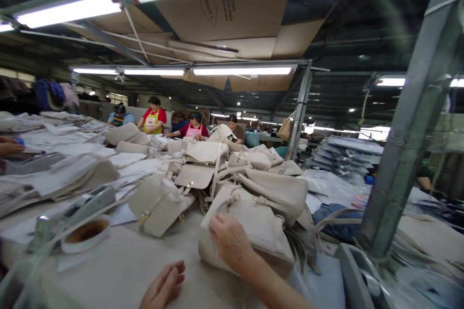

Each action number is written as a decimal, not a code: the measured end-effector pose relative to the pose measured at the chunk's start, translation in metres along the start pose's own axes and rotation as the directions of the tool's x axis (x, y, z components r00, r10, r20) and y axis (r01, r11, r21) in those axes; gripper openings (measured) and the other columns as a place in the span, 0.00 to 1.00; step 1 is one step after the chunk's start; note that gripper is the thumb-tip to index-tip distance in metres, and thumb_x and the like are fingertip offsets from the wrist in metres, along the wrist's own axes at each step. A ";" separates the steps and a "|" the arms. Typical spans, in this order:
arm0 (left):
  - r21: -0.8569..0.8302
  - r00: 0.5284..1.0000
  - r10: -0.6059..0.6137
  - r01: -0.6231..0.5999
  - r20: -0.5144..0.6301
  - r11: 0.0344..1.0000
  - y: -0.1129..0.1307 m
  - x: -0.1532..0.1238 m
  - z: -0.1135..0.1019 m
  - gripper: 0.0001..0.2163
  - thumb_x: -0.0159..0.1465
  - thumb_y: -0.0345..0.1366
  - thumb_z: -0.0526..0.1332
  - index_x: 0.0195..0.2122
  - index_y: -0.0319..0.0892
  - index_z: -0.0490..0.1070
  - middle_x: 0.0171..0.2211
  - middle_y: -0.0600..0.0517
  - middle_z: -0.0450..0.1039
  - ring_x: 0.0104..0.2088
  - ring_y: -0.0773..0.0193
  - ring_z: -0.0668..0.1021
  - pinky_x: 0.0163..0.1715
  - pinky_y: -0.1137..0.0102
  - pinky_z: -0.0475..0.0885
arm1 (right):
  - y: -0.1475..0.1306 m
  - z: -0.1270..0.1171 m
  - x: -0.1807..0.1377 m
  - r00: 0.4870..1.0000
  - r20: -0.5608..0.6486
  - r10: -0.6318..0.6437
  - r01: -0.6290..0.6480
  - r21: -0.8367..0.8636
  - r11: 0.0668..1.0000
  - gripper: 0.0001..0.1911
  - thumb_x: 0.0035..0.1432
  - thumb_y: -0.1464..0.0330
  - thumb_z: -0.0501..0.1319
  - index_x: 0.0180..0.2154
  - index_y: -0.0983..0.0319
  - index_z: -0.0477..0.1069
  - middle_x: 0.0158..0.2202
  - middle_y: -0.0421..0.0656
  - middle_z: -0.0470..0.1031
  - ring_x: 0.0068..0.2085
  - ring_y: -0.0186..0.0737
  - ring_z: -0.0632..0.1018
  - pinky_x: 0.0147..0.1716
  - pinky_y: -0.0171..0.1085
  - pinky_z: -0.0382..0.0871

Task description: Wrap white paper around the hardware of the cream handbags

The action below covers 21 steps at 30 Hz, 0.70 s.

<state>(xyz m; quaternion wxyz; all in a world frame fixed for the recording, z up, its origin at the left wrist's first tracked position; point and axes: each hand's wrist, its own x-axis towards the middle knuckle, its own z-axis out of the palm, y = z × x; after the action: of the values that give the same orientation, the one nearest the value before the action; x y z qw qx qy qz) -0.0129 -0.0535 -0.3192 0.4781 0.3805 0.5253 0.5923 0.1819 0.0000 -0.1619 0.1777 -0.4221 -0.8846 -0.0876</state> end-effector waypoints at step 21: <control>0.413 0.911 0.273 -0.388 0.309 0.824 0.133 0.023 0.098 0.21 0.50 0.51 0.61 0.36 0.39 0.76 0.34 0.47 0.81 0.41 0.48 0.79 0.44 0.62 0.72 | -0.066 0.034 -0.076 0.975 -0.087 -0.207 0.219 0.165 0.962 0.03 0.52 0.70 0.62 0.28 0.62 0.73 0.31 0.46 0.77 0.33 0.45 0.78 0.28 0.38 0.73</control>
<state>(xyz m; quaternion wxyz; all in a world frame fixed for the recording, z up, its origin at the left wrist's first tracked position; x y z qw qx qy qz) 0.0526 -0.0046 -0.1741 0.3209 0.6373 0.5165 0.4733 0.1664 -0.0852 -0.2226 0.2336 -0.3043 -0.9225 -0.0431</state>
